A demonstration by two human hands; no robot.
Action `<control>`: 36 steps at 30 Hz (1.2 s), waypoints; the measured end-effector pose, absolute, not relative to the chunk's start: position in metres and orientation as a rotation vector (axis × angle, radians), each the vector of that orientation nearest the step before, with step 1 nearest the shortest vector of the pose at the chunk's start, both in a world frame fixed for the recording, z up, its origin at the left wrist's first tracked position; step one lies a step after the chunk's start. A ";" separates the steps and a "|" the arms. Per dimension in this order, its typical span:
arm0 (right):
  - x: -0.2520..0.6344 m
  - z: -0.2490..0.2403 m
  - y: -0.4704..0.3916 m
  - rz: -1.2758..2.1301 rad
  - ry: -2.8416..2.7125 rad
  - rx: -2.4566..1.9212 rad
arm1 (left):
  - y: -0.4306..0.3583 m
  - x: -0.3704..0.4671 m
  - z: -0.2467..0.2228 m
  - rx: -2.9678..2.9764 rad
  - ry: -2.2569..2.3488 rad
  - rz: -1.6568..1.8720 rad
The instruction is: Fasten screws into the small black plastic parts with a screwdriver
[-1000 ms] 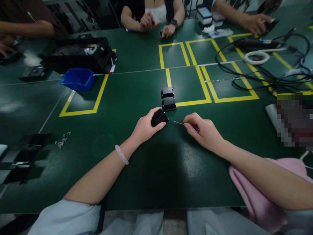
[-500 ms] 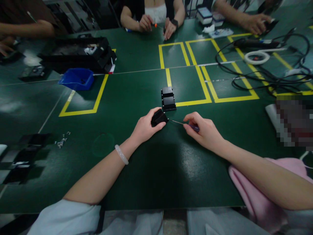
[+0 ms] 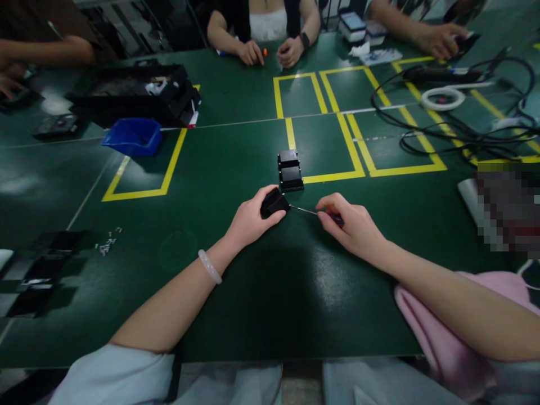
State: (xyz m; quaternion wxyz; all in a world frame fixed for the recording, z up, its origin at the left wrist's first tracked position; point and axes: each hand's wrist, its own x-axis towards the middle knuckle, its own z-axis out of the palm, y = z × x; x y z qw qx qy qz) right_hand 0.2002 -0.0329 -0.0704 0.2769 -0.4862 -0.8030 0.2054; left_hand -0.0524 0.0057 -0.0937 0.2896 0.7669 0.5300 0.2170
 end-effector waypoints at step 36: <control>0.200 -0.072 -0.033 0.465 -2.168 -1.262 | 0.006 -0.052 -0.092 2.033 1.380 0.584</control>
